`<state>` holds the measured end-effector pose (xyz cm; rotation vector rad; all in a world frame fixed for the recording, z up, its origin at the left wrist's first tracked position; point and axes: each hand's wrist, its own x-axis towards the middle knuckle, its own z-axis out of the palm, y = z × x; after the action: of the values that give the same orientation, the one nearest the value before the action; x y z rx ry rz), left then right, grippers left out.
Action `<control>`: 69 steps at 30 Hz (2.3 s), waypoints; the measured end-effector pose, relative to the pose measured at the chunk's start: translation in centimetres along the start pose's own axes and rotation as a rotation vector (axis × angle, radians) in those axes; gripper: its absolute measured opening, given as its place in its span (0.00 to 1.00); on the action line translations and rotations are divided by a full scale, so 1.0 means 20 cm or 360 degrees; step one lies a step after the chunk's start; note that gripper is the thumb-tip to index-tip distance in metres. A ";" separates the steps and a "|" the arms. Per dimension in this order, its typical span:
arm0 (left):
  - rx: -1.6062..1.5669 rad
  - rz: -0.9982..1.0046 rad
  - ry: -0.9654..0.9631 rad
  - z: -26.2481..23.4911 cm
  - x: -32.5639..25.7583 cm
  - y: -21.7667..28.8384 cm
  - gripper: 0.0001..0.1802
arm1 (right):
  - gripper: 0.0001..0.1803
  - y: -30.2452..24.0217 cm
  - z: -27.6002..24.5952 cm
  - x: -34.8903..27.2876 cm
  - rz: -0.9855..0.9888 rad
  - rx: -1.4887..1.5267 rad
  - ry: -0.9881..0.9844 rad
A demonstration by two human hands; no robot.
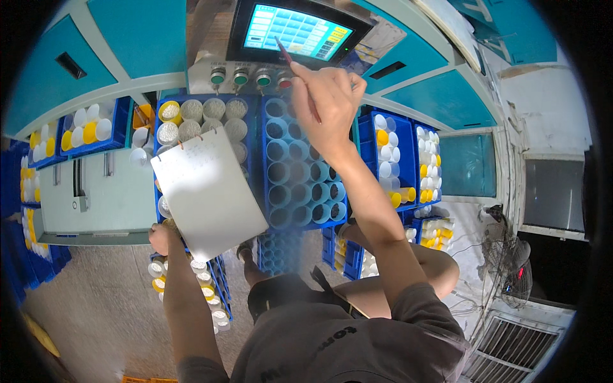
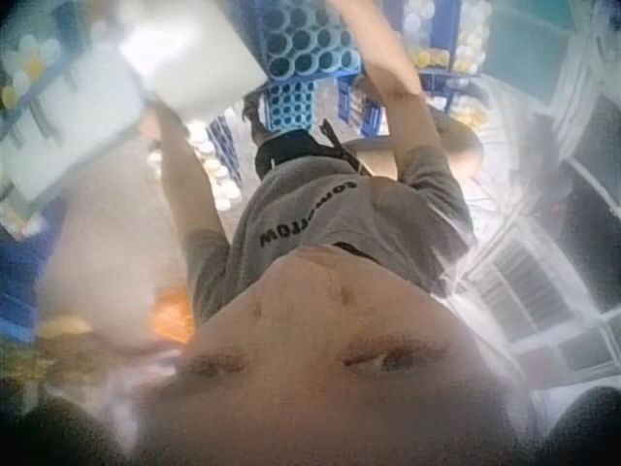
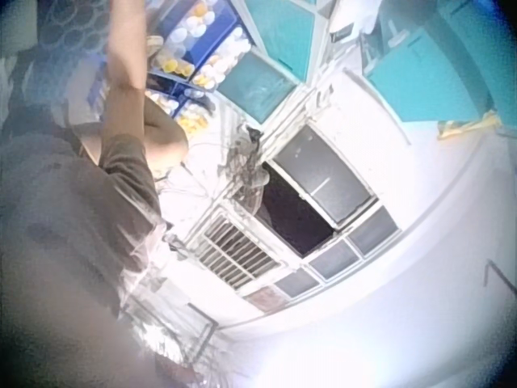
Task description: The person sits on the floor in front of a capsule-filling machine and uses a stylus to interact with the touchscreen. They remove a tray of capsules, place it on the floor, and then handle multiple trays of white and yellow capsules, sorting and arranging them into blue trays.
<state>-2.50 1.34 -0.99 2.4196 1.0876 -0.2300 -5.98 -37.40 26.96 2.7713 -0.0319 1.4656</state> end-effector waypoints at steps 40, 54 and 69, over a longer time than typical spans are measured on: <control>-0.0014 -0.0032 -0.0054 0.00 0.01 0.00 0.28 | 0.13 0.02 -0.04 -0.08 0.0147 -0.0011 -0.0001; -0.0023 -0.0030 -0.0037 0.00 0.01 0.00 0.28 | 0.10 0.04 -0.04 -0.06 0.0128 -0.0074 0.0062; -0.0045 -0.0005 -0.0028 0.01 0.02 -0.01 0.29 | 0.12 0.09 -0.09 -0.05 0.0236 -0.0168 0.0010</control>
<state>-2.48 1.66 -1.29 2.3867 1.0795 -0.2351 -8.05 -39.13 27.20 2.7313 -0.3121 1.4563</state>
